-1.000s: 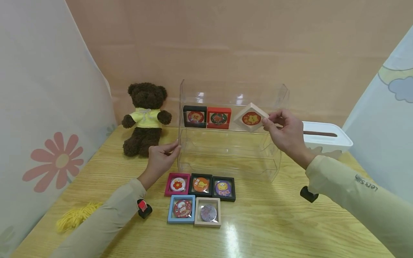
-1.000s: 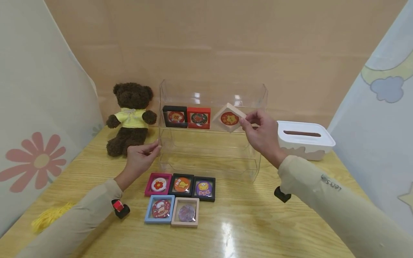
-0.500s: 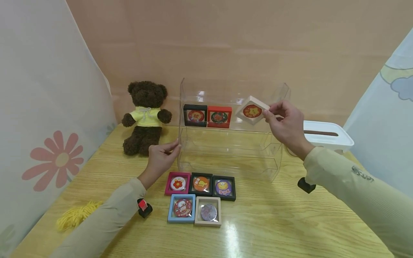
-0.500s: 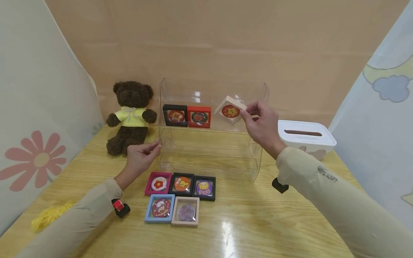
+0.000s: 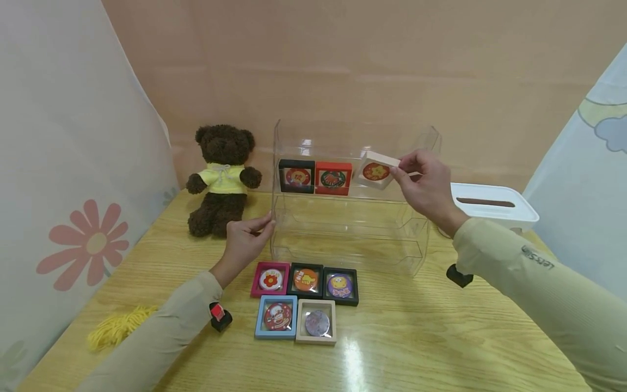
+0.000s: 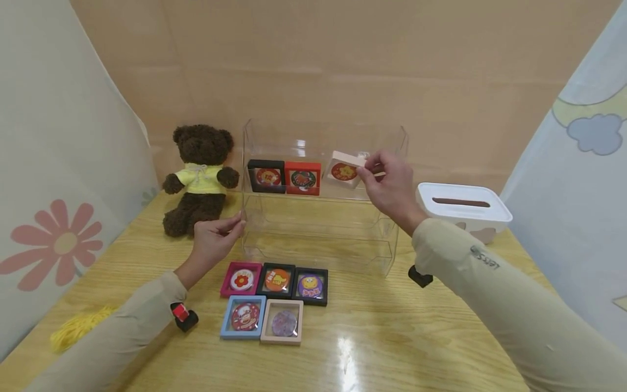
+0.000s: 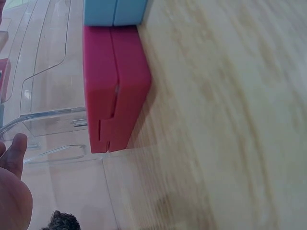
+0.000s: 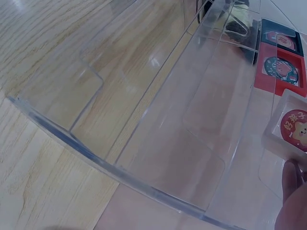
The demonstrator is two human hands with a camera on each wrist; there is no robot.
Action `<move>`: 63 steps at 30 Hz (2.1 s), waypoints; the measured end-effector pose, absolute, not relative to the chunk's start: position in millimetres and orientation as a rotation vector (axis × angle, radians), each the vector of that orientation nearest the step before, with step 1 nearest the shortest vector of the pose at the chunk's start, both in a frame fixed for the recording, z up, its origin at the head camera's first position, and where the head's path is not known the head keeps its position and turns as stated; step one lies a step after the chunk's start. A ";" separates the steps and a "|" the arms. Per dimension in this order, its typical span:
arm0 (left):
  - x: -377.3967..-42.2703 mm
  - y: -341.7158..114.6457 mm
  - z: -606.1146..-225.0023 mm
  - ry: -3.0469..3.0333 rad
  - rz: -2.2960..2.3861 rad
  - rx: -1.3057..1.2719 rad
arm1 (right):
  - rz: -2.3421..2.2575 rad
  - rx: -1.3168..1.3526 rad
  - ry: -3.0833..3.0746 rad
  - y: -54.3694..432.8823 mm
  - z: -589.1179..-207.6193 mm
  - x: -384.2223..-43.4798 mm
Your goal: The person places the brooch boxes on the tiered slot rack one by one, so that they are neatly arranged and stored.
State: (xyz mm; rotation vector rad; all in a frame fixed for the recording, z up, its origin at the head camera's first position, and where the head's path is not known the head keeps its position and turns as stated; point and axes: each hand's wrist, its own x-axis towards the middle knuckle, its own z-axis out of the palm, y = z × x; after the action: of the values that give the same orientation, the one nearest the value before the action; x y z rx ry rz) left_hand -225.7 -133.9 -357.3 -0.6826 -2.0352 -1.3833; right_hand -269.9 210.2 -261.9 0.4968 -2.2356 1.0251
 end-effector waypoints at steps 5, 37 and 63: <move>-225.7 -133.7 -358.6 -2.043 -1.404 -0.672 | 0.980 0.514 -2.250 208.7 -260.5 -272.4; -223.5 -132.3 -356.9 -2.069 -1.399 -0.629 | 0.885 0.572 -2.357 196.7 -266.4 -273.8; -226.5 -132.5 -357.7 -2.029 -1.432 -0.658 | 0.888 0.673 -2.264 189.9 -267.6 -246.4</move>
State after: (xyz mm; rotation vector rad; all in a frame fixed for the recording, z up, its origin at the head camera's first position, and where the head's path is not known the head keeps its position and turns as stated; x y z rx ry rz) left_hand -226.5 -132.5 -357.7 -0.6584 -2.0288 -1.4318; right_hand -246.4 189.9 -267.6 0.6731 -2.2641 0.8876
